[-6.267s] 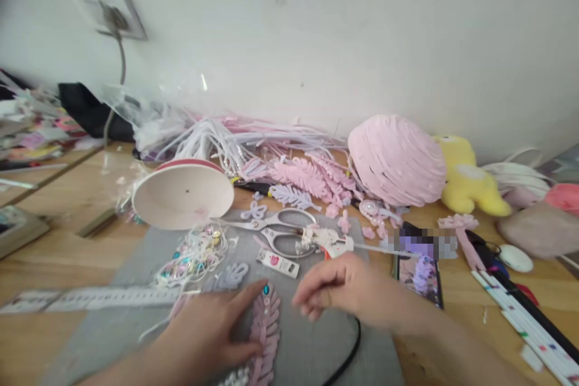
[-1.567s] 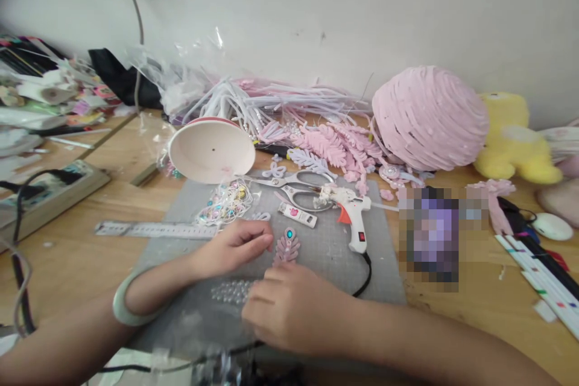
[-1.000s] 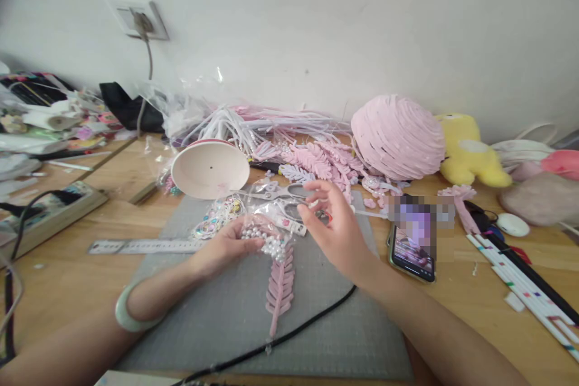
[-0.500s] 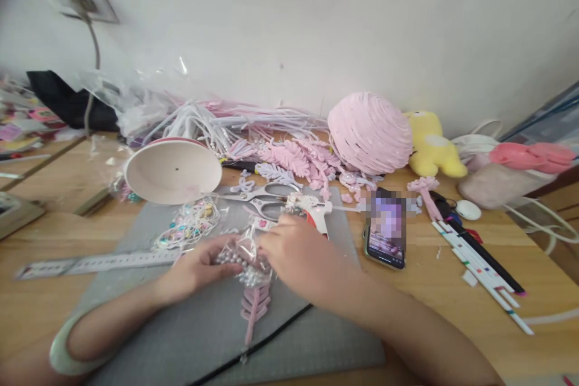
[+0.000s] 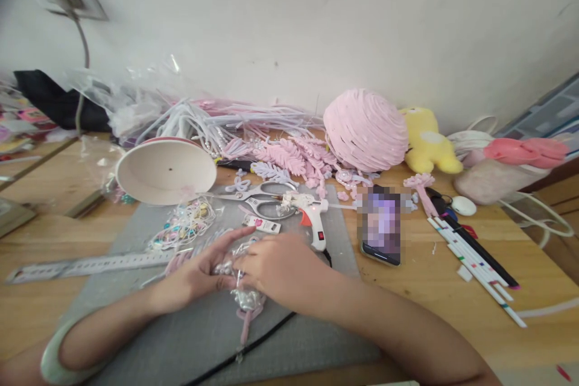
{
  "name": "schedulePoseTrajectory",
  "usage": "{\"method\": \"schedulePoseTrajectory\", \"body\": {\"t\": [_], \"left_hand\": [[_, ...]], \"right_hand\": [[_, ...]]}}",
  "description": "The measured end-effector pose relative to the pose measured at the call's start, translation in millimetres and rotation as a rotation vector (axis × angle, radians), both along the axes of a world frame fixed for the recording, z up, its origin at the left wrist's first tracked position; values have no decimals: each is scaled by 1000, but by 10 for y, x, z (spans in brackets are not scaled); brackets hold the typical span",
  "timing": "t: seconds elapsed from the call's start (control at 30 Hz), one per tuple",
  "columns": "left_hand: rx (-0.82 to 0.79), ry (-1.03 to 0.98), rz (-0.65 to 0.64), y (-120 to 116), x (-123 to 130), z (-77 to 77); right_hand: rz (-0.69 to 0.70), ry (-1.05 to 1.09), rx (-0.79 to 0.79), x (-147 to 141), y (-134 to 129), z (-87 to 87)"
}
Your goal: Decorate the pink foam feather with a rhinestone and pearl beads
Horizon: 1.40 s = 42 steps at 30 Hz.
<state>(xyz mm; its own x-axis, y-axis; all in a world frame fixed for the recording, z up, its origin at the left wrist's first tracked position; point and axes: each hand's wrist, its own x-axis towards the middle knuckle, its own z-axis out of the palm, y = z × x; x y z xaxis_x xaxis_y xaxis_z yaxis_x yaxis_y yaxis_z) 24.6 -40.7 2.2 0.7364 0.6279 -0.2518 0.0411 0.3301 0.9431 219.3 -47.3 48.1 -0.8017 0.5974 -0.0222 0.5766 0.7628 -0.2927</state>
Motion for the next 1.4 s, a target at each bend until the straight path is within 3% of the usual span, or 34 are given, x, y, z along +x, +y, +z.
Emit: {"method": "schedulePoseTrajectory", "body": {"t": [0.17, 0.33, 0.43, 0.63, 0.7, 0.83, 1.03, 1.4], "left_hand": [[-107, -69, 38, 2, 13, -40], [-169, -158, 103, 34, 7, -19], [-205, -188, 108, 29, 1, -27], [-290, -220, 43, 17, -18, -93], [-304, -242, 57, 22, -16, -98], [-320, -300, 123, 25, 9, -100], [-241, -346, 147, 21, 54, -145], [-45, -272, 128, 54, 22, -136]], "right_hand": [[76, 12, 183, -20, -35, -135], [108, 6, 306, -61, -63, -110], [103, 49, 284, -51, -38, -84], [34, 62, -13, 20, -10, -58], [-8, 97, -13, 7, -24, -78], [-16, 116, 141, -59, -42, -144], [-26, 78, 314, -99, -38, -227], [-24, 51, 315, -146, -5, -209]]}}
